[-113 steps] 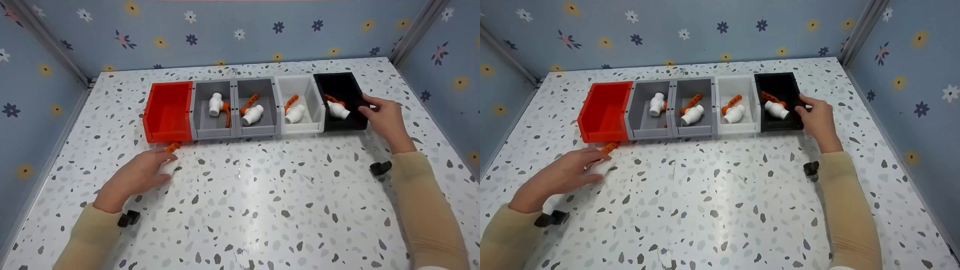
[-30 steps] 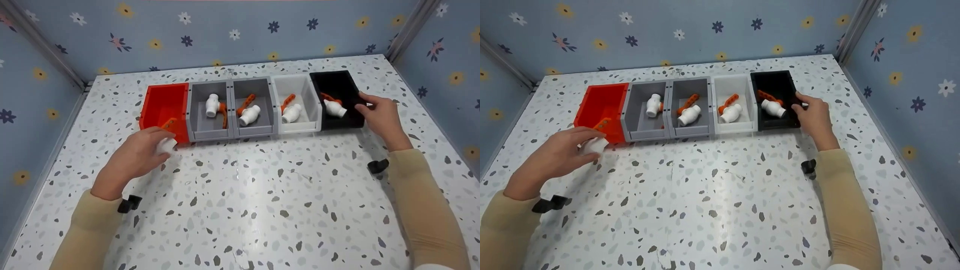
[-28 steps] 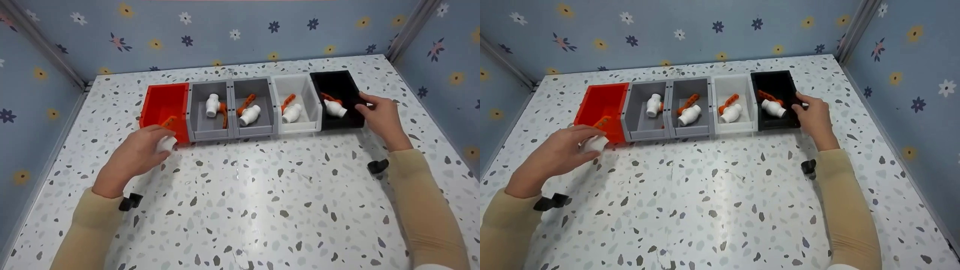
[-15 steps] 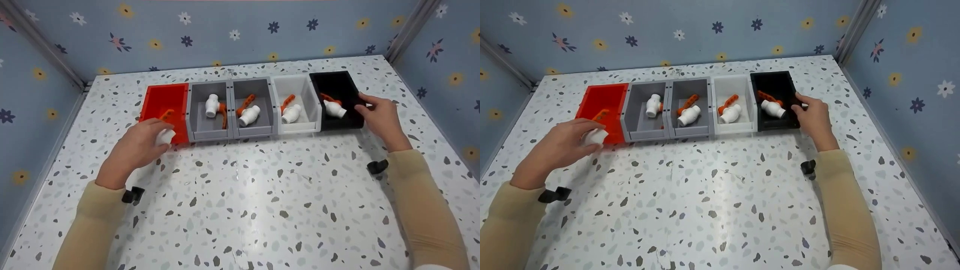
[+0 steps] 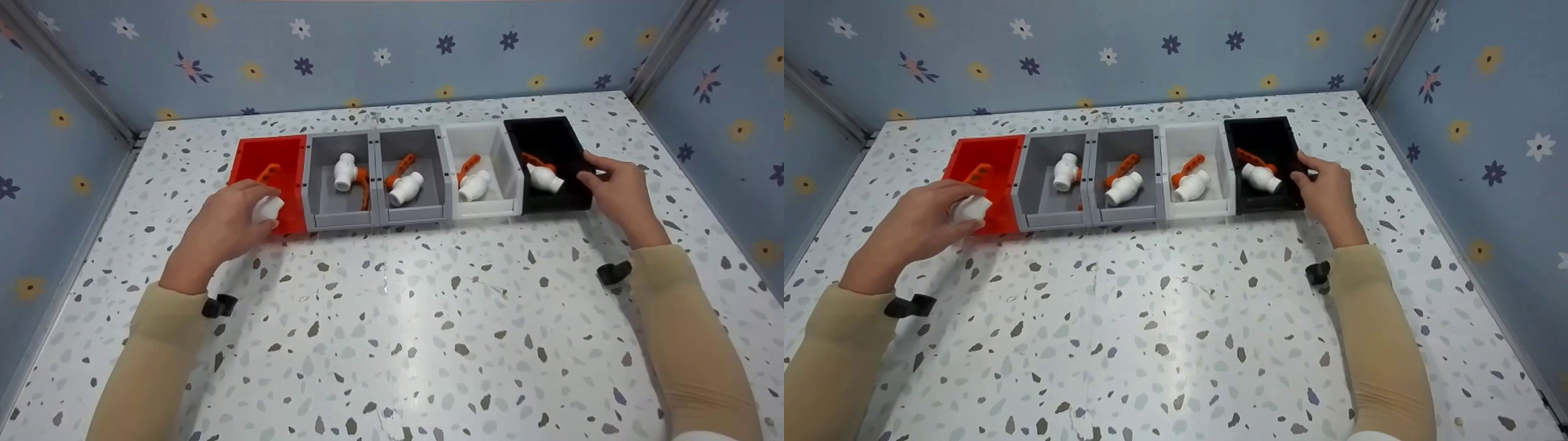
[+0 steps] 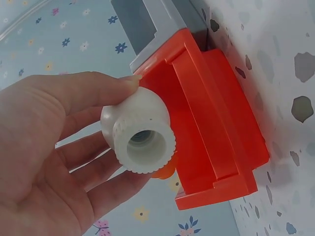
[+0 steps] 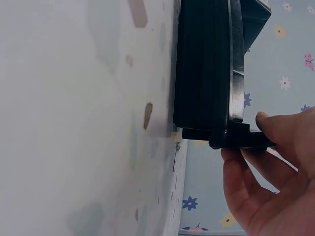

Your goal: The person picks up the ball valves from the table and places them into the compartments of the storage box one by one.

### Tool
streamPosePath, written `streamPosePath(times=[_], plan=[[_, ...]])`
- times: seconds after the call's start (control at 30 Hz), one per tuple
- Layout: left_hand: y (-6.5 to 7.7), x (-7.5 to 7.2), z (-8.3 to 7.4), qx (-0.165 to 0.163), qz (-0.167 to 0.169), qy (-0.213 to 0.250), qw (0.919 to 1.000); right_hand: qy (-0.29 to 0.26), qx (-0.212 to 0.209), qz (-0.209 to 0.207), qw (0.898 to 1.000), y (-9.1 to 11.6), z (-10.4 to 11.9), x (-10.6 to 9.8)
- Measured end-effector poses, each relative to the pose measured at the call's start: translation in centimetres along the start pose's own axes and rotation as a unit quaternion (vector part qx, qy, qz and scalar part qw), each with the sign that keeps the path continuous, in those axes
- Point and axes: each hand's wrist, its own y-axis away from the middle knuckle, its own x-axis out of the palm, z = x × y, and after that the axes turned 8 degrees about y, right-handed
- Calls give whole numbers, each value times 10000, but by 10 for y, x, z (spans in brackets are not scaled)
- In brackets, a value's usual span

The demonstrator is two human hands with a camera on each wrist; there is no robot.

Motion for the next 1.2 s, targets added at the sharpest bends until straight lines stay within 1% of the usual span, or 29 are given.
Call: streamPosePath(times=[0.1,0.2,0.4,0.47,0.67,0.77,1.2], plan=[[-2,-1,1,-182,-19,-19,9998,18,-16,-3,10000,0,0,1],[-5,-2,2,-261,-38,-37,9996,32,-44,-28,10000,0,0,1],[-13,-2,5,-210,-177,8,9996,32,-53,-71,10000,0,0,1],[-16,-2,6,-252,-231,19,9994,23,-39,-59,10000,0,0,2],[-24,-1,8,-571,-354,-1,9977,-16,-149,-32,9999,2,-2,2],[-28,1,10,-649,-394,30,9971,-24,-160,-58,9999,1,-2,2],[-43,4,16,-861,-365,63,9956,41,-84,-160,9998,-2,-2,2]])
